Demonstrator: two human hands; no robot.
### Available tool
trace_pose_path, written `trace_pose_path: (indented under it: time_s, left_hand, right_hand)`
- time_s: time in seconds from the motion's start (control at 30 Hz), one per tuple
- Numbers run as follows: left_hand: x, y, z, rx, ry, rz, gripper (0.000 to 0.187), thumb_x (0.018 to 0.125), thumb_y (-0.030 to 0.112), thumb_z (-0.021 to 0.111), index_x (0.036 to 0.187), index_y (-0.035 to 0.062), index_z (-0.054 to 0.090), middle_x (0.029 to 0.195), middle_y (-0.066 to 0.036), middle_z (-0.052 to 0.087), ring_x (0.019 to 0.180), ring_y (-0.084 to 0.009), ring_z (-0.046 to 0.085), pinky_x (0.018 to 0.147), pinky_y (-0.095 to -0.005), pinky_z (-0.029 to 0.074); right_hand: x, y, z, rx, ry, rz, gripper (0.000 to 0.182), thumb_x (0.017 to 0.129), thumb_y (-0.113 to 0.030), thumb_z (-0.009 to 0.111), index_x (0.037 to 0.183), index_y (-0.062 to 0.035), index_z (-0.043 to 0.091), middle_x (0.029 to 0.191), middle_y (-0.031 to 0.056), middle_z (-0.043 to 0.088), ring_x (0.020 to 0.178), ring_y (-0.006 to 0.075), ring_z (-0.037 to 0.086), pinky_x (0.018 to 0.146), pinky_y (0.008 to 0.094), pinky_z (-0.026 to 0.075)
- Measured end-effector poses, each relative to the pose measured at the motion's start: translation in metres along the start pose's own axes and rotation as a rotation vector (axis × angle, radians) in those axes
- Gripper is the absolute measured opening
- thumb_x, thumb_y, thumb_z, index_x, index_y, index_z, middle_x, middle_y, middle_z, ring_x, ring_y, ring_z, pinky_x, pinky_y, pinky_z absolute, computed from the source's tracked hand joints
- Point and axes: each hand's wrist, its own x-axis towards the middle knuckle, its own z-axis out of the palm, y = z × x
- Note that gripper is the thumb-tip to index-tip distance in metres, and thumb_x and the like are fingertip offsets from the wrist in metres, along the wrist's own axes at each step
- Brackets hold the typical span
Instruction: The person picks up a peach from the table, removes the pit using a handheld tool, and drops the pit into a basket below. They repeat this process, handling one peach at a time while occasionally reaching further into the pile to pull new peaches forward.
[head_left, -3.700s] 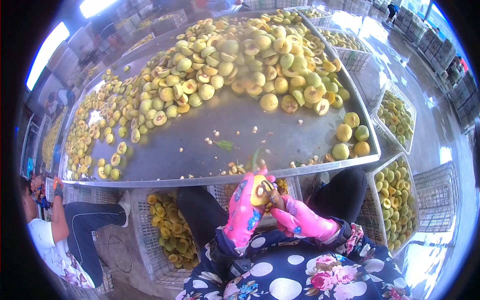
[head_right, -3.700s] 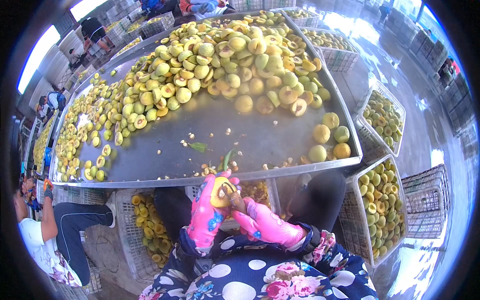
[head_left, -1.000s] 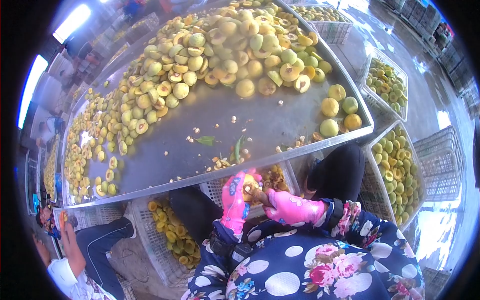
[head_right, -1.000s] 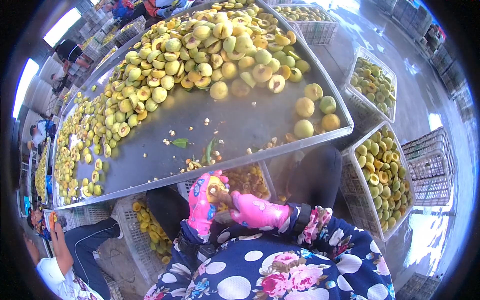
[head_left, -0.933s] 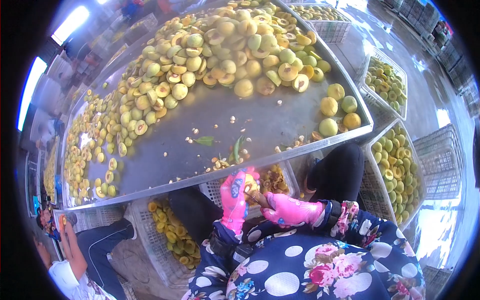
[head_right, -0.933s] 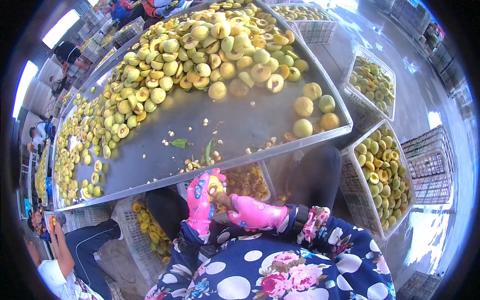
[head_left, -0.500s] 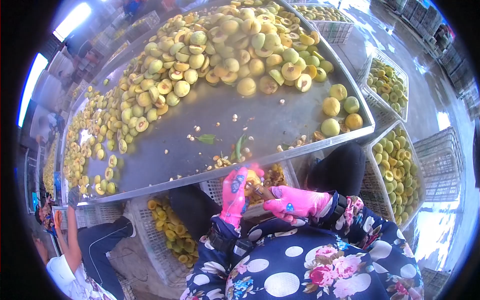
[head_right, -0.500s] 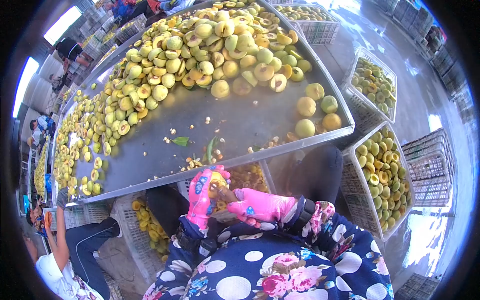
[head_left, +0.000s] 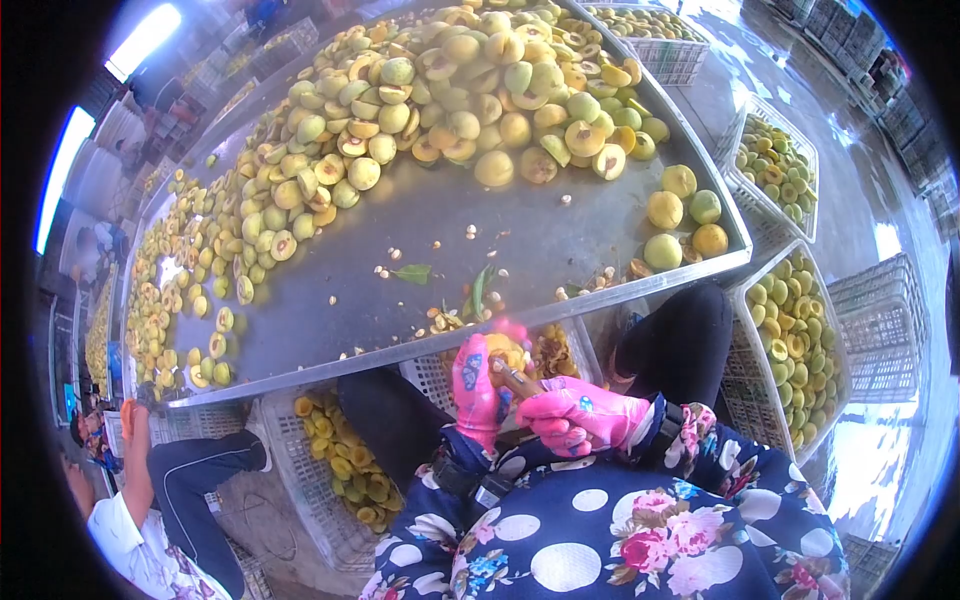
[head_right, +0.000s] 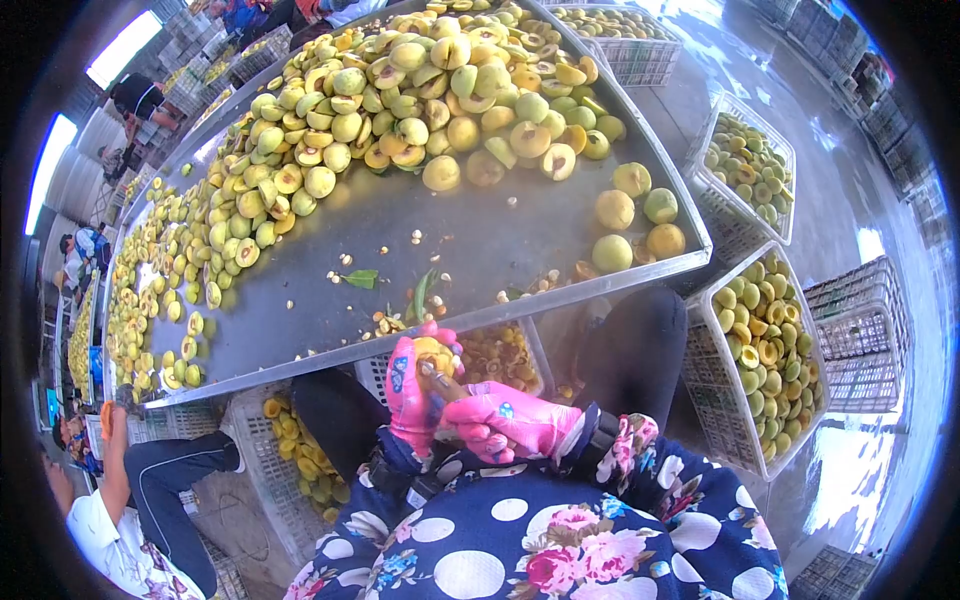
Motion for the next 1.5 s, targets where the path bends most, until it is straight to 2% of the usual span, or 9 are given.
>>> trace_pose_path:
  time_s: [0.33, 0.4, 0.47, 0.57, 0.63, 0.87, 1.07, 1.37, 1.5]
  left_hand:
    - [-0.009, 0.046, 0.020, -0.082, 0.587, 0.388, 0.041, 0.095, 0.035, 0.045, 0.118, 0.0015, 0.051, 0.104, -0.012, 0.058, 0.087, -0.0187, 0.058, 0.072, -0.0299, 0.052]
    - [-0.022, 0.076, -0.030, 0.835, 0.683, 0.792, 0.037, 0.093, 0.033, 0.049, 0.114, 0.0020, 0.052, 0.101, -0.011, 0.058, 0.089, -0.0179, 0.056, 0.070, -0.0294, 0.051]
    - [-0.056, 0.131, -0.068, 0.293, 0.763, 0.744, 0.031, 0.091, 0.027, 0.054, 0.109, 0.0018, 0.055, 0.099, -0.011, 0.058, 0.086, -0.0166, 0.056, 0.071, -0.0287, 0.049]
    - [-0.076, 0.191, -0.127, 1.369, 0.874, 0.299, 0.031, 0.088, 0.022, 0.059, 0.108, -0.0003, 0.058, 0.101, -0.013, 0.059, 0.088, -0.0179, 0.058, 0.075, -0.0295, 0.048]
    - [-0.069, 0.209, -0.104, 2.042, 0.762, 0.303, 0.031, 0.087, 0.020, 0.061, 0.108, -0.0015, 0.058, 0.103, -0.014, 0.060, 0.091, -0.0182, 0.059, 0.077, -0.0294, 0.048]
    - [0.145, 0.143, 0.040, 1.733, -0.075, 0.458, 0.039, 0.084, 0.020, 0.063, 0.116, -0.0003, 0.055, 0.108, -0.015, 0.061, 0.095, -0.0227, 0.062, 0.081, -0.0319, 0.048]
    - [0.279, 0.056, 0.056, 2.035, -0.048, 0.367, 0.055, 0.074, 0.031, 0.068, 0.117, 0.0007, 0.054, 0.108, -0.022, 0.059, 0.098, -0.0350, 0.058, 0.085, -0.0389, 0.046]
    - [0.169, 0.102, 0.042, -0.042, -0.313, -0.332, 0.046, 0.087, 0.022, 0.051, 0.125, -0.0024, 0.044, 0.124, -0.025, 0.049, 0.112, -0.0403, 0.049, 0.090, -0.0547, 0.044]
    - [0.100, 0.109, 0.052, -0.299, -0.236, -0.356, 0.046, 0.092, 0.030, 0.044, 0.124, -0.0036, 0.044, 0.129, -0.027, 0.043, 0.116, -0.0424, 0.045, 0.096, -0.0532, 0.039]
  right_hand:
    - [0.009, 0.006, 0.001, -0.128, -0.104, -0.174, 0.022, 0.090, -0.022, 0.051, 0.092, -0.0007, 0.051, 0.052, -0.0019, 0.043, 0.037, 0.0078, 0.041, 0.034, 0.0217, 0.035]
    - [0.013, 0.005, -0.011, -0.306, 0.044, -0.134, 0.022, 0.091, -0.027, 0.051, 0.094, -0.0046, 0.049, 0.055, -0.0018, 0.045, 0.038, 0.0075, 0.043, 0.035, 0.0218, 0.036]
    - [0.016, 0.010, -0.018, -0.527, 0.257, -0.054, 0.023, 0.091, -0.029, 0.051, 0.094, -0.0065, 0.047, 0.058, -0.0022, 0.046, 0.040, 0.0068, 0.044, 0.036, 0.0211, 0.037]
    - [0.021, 0.009, -0.033, -0.807, 0.207, 0.081, 0.026, 0.092, -0.031, 0.050, 0.093, -0.0054, 0.044, 0.062, -0.0011, 0.047, 0.046, 0.0072, 0.046, 0.040, 0.0219, 0.038]
    - [0.021, 0.003, -0.032, -0.801, 0.220, 0.064, 0.025, 0.092, -0.029, 0.049, 0.093, -0.0053, 0.044, 0.063, -0.0009, 0.047, 0.047, 0.0076, 0.046, 0.040, 0.0228, 0.038]
    - [0.016, 0.000, -0.052, -0.665, 0.215, -0.025, 0.026, 0.091, -0.030, 0.051, 0.093, -0.0055, 0.045, 0.064, -0.0012, 0.047, 0.047, 0.0070, 0.045, 0.040, 0.0218, 0.037]
    - [-0.005, 0.005, -0.071, -0.493, 0.233, 0.019, 0.024, 0.091, -0.031, 0.054, 0.098, -0.0097, 0.045, 0.066, -0.0042, 0.044, 0.049, 0.0050, 0.042, 0.043, 0.0187, 0.035]
    - [-0.033, -0.024, -0.050, -0.368, 0.155, -0.147, 0.030, 0.092, -0.031, 0.053, 0.106, -0.0057, 0.046, 0.073, -0.0007, 0.052, 0.053, 0.0049, 0.050, 0.047, 0.0175, 0.039]
    - [-0.029, -0.038, -0.020, -0.384, 0.225, -0.234, 0.027, 0.092, -0.026, 0.053, 0.109, -0.0061, 0.047, 0.071, -0.0007, 0.054, 0.052, 0.0046, 0.051, 0.048, 0.0160, 0.041]
